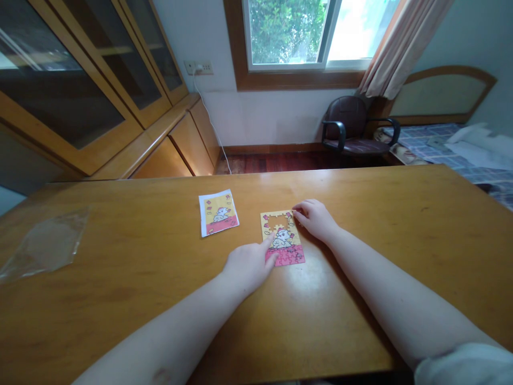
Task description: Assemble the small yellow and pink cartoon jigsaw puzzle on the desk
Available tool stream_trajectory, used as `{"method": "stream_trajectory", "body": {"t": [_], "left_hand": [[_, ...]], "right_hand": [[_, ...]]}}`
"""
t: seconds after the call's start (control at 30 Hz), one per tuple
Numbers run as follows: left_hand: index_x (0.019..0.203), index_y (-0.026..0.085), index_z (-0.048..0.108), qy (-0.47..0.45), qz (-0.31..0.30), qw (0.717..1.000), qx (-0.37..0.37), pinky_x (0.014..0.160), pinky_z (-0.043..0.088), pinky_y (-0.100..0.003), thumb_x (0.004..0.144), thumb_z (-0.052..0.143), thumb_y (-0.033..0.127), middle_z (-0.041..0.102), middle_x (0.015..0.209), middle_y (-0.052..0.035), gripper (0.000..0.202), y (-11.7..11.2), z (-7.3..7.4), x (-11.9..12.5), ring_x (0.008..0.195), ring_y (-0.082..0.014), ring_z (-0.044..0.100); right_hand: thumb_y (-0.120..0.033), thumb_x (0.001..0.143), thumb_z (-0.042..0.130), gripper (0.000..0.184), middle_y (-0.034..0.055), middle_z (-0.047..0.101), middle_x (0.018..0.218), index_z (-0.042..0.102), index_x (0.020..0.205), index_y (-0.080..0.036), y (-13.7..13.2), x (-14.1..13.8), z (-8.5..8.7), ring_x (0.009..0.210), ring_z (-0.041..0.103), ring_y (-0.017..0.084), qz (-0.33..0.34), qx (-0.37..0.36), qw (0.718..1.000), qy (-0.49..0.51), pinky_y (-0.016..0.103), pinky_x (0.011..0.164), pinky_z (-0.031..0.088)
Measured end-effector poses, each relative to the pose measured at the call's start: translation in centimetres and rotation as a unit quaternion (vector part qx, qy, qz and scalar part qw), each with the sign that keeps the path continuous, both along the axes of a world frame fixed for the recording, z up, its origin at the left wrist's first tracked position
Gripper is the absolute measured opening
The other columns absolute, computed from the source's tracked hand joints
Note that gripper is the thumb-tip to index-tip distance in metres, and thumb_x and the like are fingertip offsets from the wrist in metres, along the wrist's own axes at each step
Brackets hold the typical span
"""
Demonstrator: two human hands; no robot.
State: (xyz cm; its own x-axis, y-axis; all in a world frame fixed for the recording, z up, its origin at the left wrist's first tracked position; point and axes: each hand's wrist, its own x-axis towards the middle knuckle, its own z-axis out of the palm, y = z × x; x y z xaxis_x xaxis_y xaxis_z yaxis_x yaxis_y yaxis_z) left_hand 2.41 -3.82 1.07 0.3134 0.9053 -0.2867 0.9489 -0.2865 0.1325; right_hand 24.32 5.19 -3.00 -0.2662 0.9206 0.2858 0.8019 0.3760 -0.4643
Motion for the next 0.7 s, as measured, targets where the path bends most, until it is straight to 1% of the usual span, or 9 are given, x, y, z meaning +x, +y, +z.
{"method": "stream_trajectory", "body": {"t": [0.23, 0.5, 0.7], "left_hand": [[0.147, 0.028, 0.024, -0.009, 0.002, 1.0, 0.001, 0.069, 0.046, -0.032, 0.092, 0.033, 0.046, 0.07, 0.093, -0.0082, 0.058, -0.11, 0.31, 0.11, 0.086, -0.0248, 0.065], [0.148, 0.029, 0.018, -0.009, -0.006, 1.0, 0.012, 0.068, 0.047, -0.033, 0.092, 0.033, 0.046, 0.07, 0.092, -0.0071, 0.061, -0.02, -0.38, 0.01, 0.085, -0.0251, 0.065], [0.147, 0.028, 0.022, -0.007, -0.011, 1.0, 0.014, 0.068, 0.047, -0.033, 0.092, 0.034, 0.045, 0.07, 0.091, -0.0078, 0.059, 0.05, -0.44, -0.03, 0.085, -0.0254, 0.066]], "right_hand": [[-0.029, 0.085, 0.054, 0.017, 0.0056, 0.067, 0.084, 0.068, 0.086, -0.02, -0.02, -0.02, -0.04, 0.084, 0.057, 0.02, -0.005, 0.003, 1.0, 0.002, 0.033, 0.08, 0.043], [-0.029, 0.085, 0.055, 0.016, 0.0054, 0.067, 0.084, 0.068, 0.087, -0.019, -0.02, -0.08, -0.03, 0.084, 0.058, 0.02, -0.004, 0.009, 1.0, 0.006, 0.033, 0.081, 0.043], [-0.029, 0.085, 0.055, 0.017, 0.0058, 0.068, 0.085, 0.068, 0.088, -0.019, -0.06, -0.14, 0.08, 0.086, 0.059, 0.02, -0.013, 0.005, 1.0, 0.009, 0.033, 0.082, 0.043]]}}
